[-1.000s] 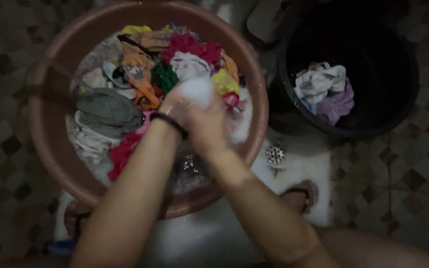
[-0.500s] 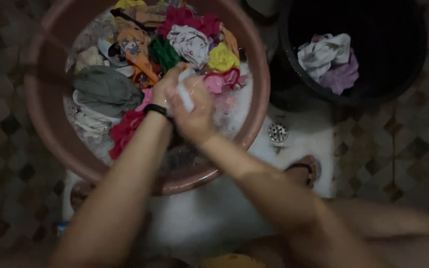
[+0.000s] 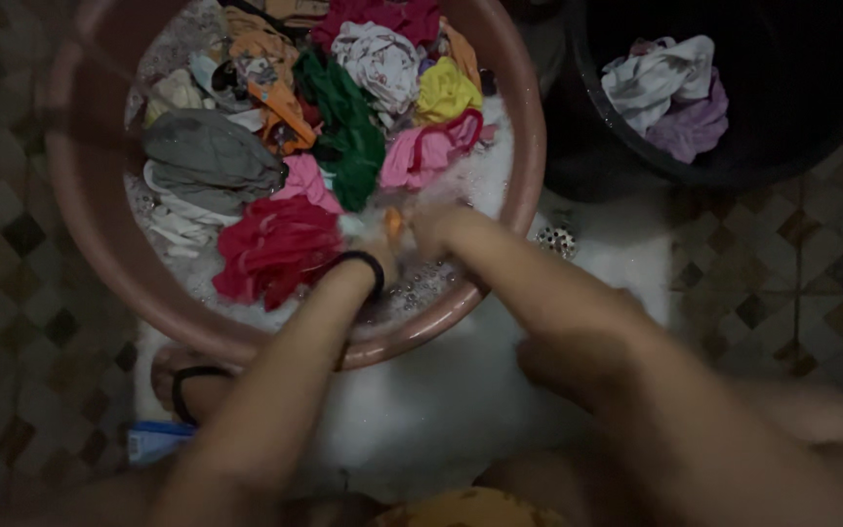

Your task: The person washes clothes in a basin with water and soap, rubbing different garments together and wringing them before placing them in a separate bucket.

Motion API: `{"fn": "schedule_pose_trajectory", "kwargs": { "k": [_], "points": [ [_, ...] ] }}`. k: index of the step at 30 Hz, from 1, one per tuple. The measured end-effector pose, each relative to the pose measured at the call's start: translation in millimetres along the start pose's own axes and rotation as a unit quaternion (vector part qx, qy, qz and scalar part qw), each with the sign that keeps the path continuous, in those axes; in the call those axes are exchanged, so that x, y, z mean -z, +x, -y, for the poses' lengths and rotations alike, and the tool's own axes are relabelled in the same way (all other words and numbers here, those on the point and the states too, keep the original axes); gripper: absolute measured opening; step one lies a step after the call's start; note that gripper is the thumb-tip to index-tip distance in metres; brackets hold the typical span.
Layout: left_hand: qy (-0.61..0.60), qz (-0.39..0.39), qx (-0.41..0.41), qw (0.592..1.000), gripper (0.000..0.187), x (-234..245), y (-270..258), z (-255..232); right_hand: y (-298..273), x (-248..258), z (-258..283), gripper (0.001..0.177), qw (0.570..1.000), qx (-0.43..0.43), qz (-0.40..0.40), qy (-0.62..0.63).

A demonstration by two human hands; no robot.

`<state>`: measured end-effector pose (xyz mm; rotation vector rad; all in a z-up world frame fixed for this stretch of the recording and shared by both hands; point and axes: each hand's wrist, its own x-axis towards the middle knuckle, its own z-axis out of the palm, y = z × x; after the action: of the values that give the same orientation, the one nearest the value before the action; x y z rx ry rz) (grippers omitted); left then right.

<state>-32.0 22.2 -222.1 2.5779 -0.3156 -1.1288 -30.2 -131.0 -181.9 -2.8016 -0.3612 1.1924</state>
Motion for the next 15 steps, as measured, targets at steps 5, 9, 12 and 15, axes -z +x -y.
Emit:
{"fn": "schedule_pose_trajectory", "kwargs": {
  "k": [5,9,12,15],
  "points": [
    [-0.53,0.089,-0.022,0.843,0.048,22.8,4.0,11.4,-16.8,18.4,6.2,0.044,0.988,0.035,-0.097,0.112],
    [-0.789,0.118,-0.01,0.603,0.043,33.5,17.6,20.5,-24.1,55.9,22.4,0.033,0.945,0.148,-0.218,0.192],
    [-0.842,0.08,-0.08,0.528,0.043,41.3,20.0,6.6,-49.4,59.9,58.3,0.045,0.717,0.297,-0.328,0.538],
    [-0.842,0.047,-0.116,0.524,0.042,52.8,10.7,6.8,-70.0,53.1,99.8,0.026,0.698,0.237,-0.297,0.606]
  ]
}}
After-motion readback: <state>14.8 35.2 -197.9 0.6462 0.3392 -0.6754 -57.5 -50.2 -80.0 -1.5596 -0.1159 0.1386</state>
